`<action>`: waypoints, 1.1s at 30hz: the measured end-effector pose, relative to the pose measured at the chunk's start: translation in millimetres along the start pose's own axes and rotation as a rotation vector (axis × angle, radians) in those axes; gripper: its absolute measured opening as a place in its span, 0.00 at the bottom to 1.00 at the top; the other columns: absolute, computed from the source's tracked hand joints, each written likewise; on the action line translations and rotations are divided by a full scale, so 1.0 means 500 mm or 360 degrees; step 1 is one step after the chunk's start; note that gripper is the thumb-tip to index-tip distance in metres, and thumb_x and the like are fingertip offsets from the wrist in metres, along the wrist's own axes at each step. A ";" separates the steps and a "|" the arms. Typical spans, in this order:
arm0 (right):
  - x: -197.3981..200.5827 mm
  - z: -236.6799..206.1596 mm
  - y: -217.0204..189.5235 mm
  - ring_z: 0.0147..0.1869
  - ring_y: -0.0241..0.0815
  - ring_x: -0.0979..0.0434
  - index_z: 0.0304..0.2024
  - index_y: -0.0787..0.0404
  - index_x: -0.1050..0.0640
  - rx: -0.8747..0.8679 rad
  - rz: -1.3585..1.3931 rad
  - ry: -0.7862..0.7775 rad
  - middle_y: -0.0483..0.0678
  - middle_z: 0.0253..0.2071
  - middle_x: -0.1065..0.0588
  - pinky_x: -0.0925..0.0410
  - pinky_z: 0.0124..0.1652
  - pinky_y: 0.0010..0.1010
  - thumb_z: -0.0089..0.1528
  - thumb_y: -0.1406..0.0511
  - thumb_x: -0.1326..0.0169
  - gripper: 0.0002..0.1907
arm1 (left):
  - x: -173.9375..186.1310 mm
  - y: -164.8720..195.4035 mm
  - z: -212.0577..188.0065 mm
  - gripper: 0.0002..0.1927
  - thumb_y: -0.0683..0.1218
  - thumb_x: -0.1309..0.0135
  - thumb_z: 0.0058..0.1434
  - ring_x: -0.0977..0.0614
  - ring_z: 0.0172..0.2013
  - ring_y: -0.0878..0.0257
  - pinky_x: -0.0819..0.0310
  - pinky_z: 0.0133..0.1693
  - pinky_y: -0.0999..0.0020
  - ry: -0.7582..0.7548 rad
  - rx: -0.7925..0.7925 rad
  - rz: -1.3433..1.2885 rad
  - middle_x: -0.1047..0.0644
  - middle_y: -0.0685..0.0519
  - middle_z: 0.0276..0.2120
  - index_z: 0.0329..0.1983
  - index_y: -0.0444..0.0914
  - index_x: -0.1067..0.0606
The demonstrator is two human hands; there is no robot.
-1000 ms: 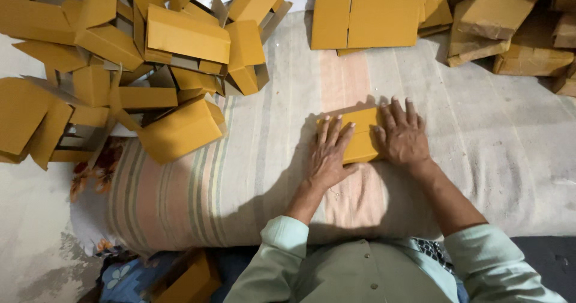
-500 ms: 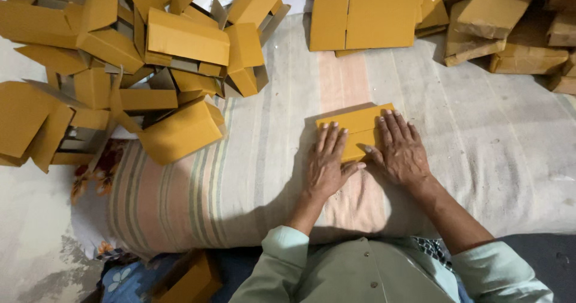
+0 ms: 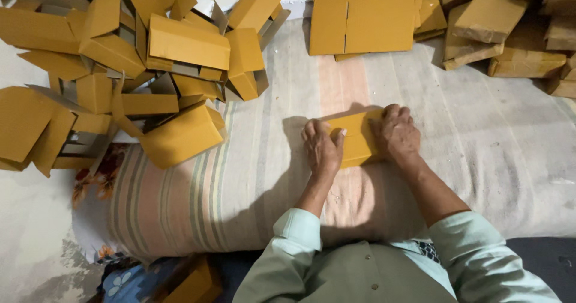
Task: The person folds flat cardboard sheets into small rectangular boxes by hand. They repeatedly fold the flaps, press the edges to crease them, and tuck the tabs to form the box shape, then place the finished box aside.
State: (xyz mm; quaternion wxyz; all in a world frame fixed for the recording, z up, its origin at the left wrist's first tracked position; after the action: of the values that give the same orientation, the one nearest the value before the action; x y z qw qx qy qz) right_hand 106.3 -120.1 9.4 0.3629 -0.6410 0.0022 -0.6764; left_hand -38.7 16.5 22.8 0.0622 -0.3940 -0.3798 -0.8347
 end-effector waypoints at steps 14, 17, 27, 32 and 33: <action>-0.024 0.007 -0.024 0.61 0.60 0.28 0.78 0.56 0.45 -0.0083 -0.0478 -0.0334 0.63 0.60 0.32 0.29 0.51 0.47 0.70 0.37 0.65 0.43 | -0.037 -0.020 0.019 0.36 0.63 0.55 0.70 0.34 0.66 0.41 0.36 0.64 0.44 -0.0620 0.0347 0.0299 0.34 0.36 0.65 0.74 0.41 0.42; -0.022 0.005 -0.018 0.61 0.61 0.26 0.81 0.51 0.42 -0.0084 -0.0424 -0.0243 0.64 0.59 0.31 0.27 0.52 0.47 0.76 0.41 0.72 0.38 | -0.037 -0.022 0.016 0.29 0.56 0.58 0.73 0.30 0.64 0.42 0.31 0.63 0.46 -0.0575 0.0334 0.0306 0.31 0.37 0.63 0.75 0.44 0.39; -0.018 -0.054 -0.099 0.80 0.70 0.64 0.75 0.52 0.45 0.0056 -0.0538 -0.0175 0.67 0.78 0.54 0.67 0.68 0.71 0.68 0.41 0.68 0.39 | -0.045 0.038 -0.010 0.33 0.60 0.60 0.71 0.43 0.69 0.31 0.41 0.62 0.39 -0.0440 0.0269 0.0397 0.53 0.26 0.72 0.75 0.42 0.44; -0.034 -0.024 -0.056 0.79 0.72 0.62 0.77 0.52 0.47 0.0036 -0.0358 -0.0205 0.67 0.77 0.54 0.63 0.67 0.73 0.68 0.43 0.69 0.39 | -0.050 0.002 -0.005 0.31 0.57 0.59 0.73 0.43 0.69 0.30 0.38 0.62 0.40 -0.0505 0.0256 0.0301 0.51 0.27 0.72 0.76 0.42 0.44; -0.031 -0.016 -0.043 0.78 0.73 0.61 0.77 0.52 0.48 0.0020 -0.0272 -0.0205 0.66 0.76 0.54 0.63 0.66 0.74 0.67 0.44 0.69 0.39 | -0.047 -0.008 -0.003 0.30 0.55 0.59 0.73 0.43 0.69 0.31 0.38 0.62 0.41 -0.0502 0.0258 0.0273 0.50 0.29 0.72 0.76 0.43 0.43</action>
State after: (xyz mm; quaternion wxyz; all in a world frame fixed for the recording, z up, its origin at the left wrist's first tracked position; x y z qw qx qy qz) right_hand 87.3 -100.4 4.7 0.3073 -0.6787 -0.0800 -0.6622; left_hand -25.2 13.6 3.0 0.1044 -0.5445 -0.4157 -0.7209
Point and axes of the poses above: each hand's wrist, its own z-axis towards the middle knuckle, its own x-axis out of the back of the hand, y = z × x, the point moved 4 cm from there along z, towards the middle knuckle
